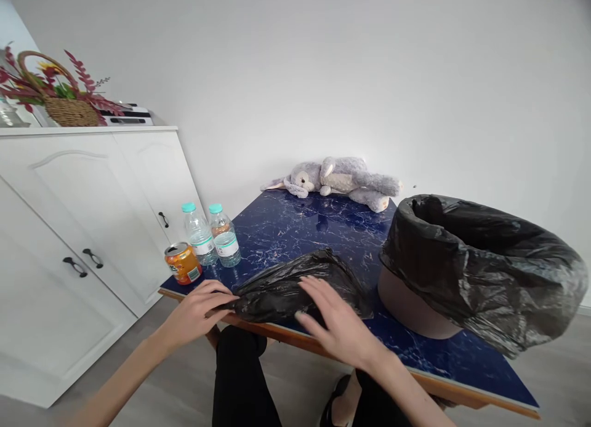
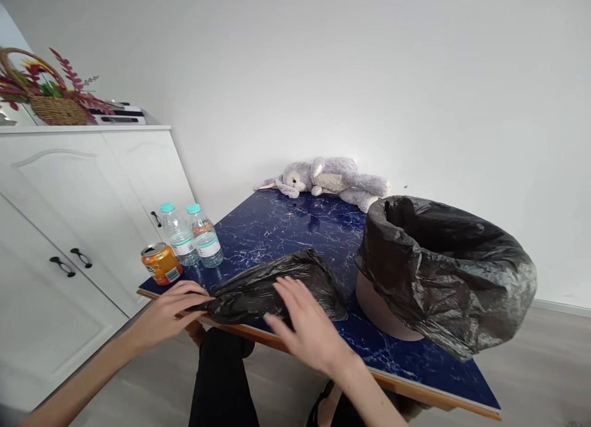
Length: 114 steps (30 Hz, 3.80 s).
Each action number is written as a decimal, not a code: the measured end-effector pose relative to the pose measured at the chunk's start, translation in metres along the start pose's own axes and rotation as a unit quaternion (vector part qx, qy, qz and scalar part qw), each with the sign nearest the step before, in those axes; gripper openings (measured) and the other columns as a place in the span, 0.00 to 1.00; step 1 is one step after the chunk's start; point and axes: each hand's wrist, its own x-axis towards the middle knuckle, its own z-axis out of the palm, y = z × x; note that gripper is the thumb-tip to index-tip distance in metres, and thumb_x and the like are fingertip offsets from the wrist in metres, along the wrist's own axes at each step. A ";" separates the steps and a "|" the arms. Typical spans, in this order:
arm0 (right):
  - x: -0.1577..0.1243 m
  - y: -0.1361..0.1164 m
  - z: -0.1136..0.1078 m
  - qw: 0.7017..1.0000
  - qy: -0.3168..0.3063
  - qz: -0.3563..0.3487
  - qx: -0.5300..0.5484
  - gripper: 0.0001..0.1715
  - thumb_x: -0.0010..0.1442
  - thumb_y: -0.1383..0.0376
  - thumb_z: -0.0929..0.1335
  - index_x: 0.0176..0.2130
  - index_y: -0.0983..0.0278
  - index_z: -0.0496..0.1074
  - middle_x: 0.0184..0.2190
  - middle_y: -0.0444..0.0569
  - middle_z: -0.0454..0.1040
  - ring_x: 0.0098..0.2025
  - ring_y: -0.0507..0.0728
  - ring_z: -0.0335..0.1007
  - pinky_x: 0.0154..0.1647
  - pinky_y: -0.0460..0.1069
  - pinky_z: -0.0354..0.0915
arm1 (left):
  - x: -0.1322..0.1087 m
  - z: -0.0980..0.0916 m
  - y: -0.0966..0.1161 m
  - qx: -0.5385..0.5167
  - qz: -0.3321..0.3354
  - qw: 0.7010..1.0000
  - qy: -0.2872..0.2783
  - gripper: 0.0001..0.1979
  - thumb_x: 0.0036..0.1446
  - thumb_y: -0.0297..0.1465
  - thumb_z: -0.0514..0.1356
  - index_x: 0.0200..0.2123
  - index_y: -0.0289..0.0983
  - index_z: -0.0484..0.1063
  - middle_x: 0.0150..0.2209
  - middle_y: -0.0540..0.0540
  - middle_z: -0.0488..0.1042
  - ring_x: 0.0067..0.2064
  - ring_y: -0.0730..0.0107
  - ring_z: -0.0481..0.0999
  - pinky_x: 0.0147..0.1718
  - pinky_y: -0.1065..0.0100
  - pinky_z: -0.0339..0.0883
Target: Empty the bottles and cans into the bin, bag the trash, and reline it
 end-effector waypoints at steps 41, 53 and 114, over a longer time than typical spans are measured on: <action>0.020 0.044 0.014 0.969 0.069 0.199 -0.127 0.31 0.77 0.59 0.58 0.73 0.66 0.63 0.74 0.62 0.58 0.78 0.72 0.46 0.75 0.75 0.44 | 0.175 0.117 0.076 -0.052 0.087 0.980 -0.173 0.30 0.77 0.43 0.49 0.77 0.46 0.50 0.76 0.46 0.55 0.77 0.55 0.52 0.77 0.47 0.40; -0.018 0.032 -0.010 0.991 0.048 0.095 -0.079 0.39 0.77 0.48 0.58 0.77 0.62 0.53 0.78 0.53 0.49 0.80 0.65 0.39 0.78 0.67 0.46 | 0.135 0.100 0.046 -0.067 0.024 0.981 -0.179 0.30 0.76 0.48 0.49 0.76 0.52 0.52 0.77 0.49 0.51 0.78 0.58 0.49 0.76 0.51 0.45; -0.017 -0.038 0.068 0.969 -0.023 0.127 -0.212 0.43 0.73 0.40 0.58 0.75 0.59 0.58 0.78 0.53 0.44 0.78 0.81 0.33 0.73 0.82 0.35 | 0.085 0.090 0.059 -0.144 -0.170 0.973 -0.057 0.31 0.77 0.47 0.47 0.78 0.53 0.46 0.79 0.52 0.45 0.79 0.56 0.44 0.75 0.51 0.50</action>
